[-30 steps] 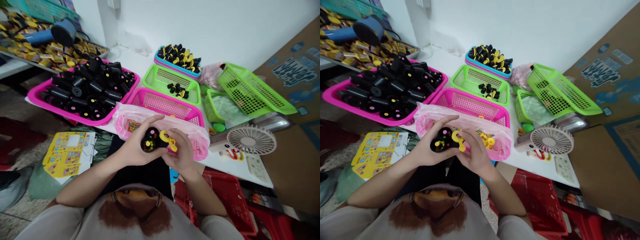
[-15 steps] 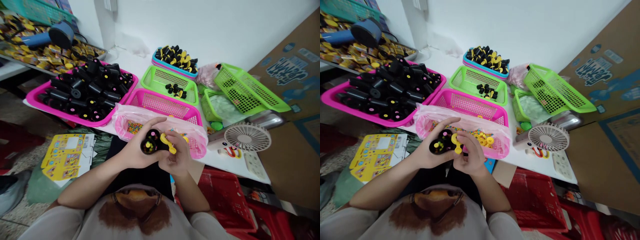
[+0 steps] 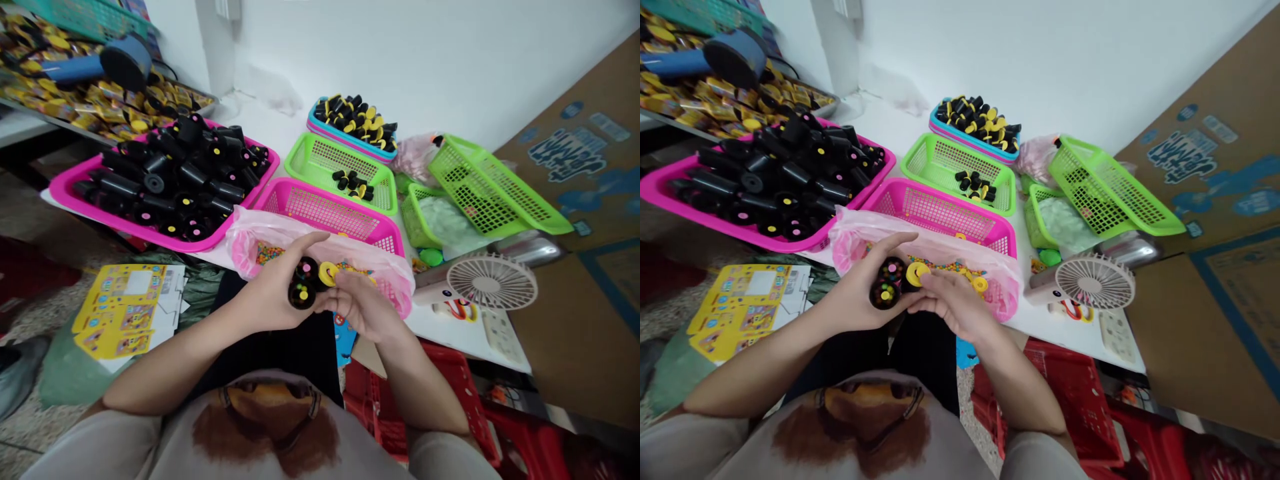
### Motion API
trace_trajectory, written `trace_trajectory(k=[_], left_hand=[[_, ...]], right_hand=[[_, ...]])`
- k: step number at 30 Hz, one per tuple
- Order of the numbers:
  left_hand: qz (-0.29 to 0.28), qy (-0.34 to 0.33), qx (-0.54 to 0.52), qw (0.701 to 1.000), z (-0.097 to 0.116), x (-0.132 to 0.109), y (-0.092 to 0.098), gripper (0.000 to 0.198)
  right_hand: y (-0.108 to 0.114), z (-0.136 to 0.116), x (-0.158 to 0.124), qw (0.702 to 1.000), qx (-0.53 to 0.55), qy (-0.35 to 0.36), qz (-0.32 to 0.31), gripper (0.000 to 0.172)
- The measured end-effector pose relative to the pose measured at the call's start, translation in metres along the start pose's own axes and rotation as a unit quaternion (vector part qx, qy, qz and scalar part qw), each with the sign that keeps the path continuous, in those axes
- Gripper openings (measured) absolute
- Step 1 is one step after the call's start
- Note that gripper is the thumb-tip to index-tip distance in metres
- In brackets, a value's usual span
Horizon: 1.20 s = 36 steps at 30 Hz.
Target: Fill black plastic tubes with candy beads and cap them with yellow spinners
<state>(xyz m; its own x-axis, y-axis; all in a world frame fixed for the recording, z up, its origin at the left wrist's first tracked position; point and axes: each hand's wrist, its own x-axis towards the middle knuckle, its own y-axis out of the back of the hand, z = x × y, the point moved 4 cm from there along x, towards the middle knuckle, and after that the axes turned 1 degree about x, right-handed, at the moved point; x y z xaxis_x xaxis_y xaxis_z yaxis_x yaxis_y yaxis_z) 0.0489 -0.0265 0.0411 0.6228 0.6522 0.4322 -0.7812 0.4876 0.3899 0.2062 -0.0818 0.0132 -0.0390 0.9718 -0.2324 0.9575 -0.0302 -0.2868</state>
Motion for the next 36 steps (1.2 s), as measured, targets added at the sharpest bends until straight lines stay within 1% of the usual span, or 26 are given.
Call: trace_trajectory(k=[1,2,3,6,10,12,14,16,17,18,19,21,23,24,25,26,27,28,29,30,31,32,33,34,35,36], left_hand=[[0.000,-0.001,0.007,1.000,-0.001,0.000,0.000,0.075],[0.000,-0.002,0.012,1.000,-0.002,0.000,0.001,0.076],[0.001,-0.004,0.019,1.000,-0.003,0.000,0.002,0.077],[0.000,-0.020,0.045,0.999,-0.004,-0.002,0.004,0.078],[-0.009,-0.016,0.050,0.999,-0.007,-0.004,0.008,0.079],[0.009,0.001,0.036,0.999,-0.011,-0.002,0.010,0.072],[0.044,0.015,0.021,0.999,-0.015,0.002,0.012,0.057],[0.076,0.037,0.005,0.996,-0.022,0.006,0.013,0.043],[0.086,0.049,-0.002,0.995,-0.025,0.007,0.012,0.039],[0.089,0.060,-0.008,0.994,-0.028,0.009,0.011,0.038],[0.088,0.071,-0.013,0.994,-0.031,0.010,0.010,0.040],[0.075,0.086,-0.014,0.993,-0.033,0.011,0.008,0.047],[0.057,0.098,-0.008,0.994,-0.033,0.011,0.008,0.051],[0.050,0.101,-0.006,0.994,-0.033,0.011,0.008,0.052],[0.048,0.102,-0.005,0.994,-0.033,0.010,0.009,0.052],[0.047,0.101,-0.004,0.994,-0.033,0.010,0.010,0.051],[0.048,0.098,-0.004,0.994,-0.033,0.010,0.010,0.049],[0.049,0.095,-0.002,0.994,-0.034,0.010,0.011,0.047],[0.048,0.091,0.000,0.995,-0.034,0.010,0.011,0.045],[0.046,0.089,0.003,0.995,-0.034,0.010,0.011,0.043],[0.044,0.087,0.004,0.995,-0.034,0.011,0.011,0.043],[0.043,0.087,0.004,0.995,-0.034,0.011,0.011,0.042],[0.043,0.088,0.005,0.995,-0.034,0.011,0.012,0.042],[0.043,0.090,0.008,0.995,-0.034,0.011,0.012,0.042],[0.045,0.092,0.011,0.995,-0.034,0.011,0.013,0.041],[0.046,0.093,0.014,0.995,-0.033,0.011,0.014,0.040]], right_hand=[[-0.004,0.002,0.002,0.998,0.033,-0.049,-0.016,0.039],[-0.007,0.002,0.003,0.995,0.057,-0.076,-0.022,0.033],[-0.010,0.002,0.005,0.994,0.071,-0.083,-0.020,0.028],[-0.015,0.002,0.011,0.995,0.076,-0.062,-0.015,0.021],[-0.015,-0.002,0.014,0.998,0.030,-0.047,-0.030,0.020],[-0.010,-0.012,0.019,0.999,-0.015,-0.038,-0.036,0.022],[0.002,-0.029,0.033,0.998,-0.058,-0.021,-0.025,0.025],[0.020,-0.051,0.057,0.997,-0.075,0.016,0.028,0.026],[0.031,-0.062,0.071,0.994,-0.072,0.040,0.070,0.026],[0.044,-0.074,0.084,0.986,-0.067,0.070,0.136,0.028],[0.055,-0.085,0.097,0.975,-0.054,0.097,0.194,0.032],[0.072,-0.101,0.114,0.951,-0.026,0.136,0.277,0.038],[0.082,-0.108,0.118,0.939,-0.023,0.154,0.307,0.037],[0.084,-0.108,0.114,0.940,-0.040,0.159,0.298,0.035],[0.083,-0.107,0.107,0.946,-0.072,0.165,0.268,0.031],[0.080,-0.105,0.098,0.955,-0.120,0.168,0.215,0.025],[0.075,-0.100,0.088,0.958,-0.187,0.164,0.143,0.021],[0.068,-0.092,0.076,0.948,-0.273,0.154,0.062,0.020],[0.063,-0.082,0.065,0.914,-0.380,0.140,-0.011,0.019],[0.060,-0.070,0.054,0.860,-0.491,0.125,-0.063,0.016],[0.060,-0.059,0.046,0.795,-0.590,0.112,-0.089,0.012],[0.062,-0.049,0.041,0.733,-0.666,0.104,-0.091,0.012],[0.065,-0.041,0.038,0.687,-0.715,0.103,-0.078,0.018],[0.067,-0.035,0.036,0.660,-0.742,0.104,-0.063,0.024],[0.069,-0.031,0.036,0.649,-0.752,0.101,-0.051,0.028],[0.070,-0.027,0.035,0.647,-0.755,0.097,-0.048,0.029]])
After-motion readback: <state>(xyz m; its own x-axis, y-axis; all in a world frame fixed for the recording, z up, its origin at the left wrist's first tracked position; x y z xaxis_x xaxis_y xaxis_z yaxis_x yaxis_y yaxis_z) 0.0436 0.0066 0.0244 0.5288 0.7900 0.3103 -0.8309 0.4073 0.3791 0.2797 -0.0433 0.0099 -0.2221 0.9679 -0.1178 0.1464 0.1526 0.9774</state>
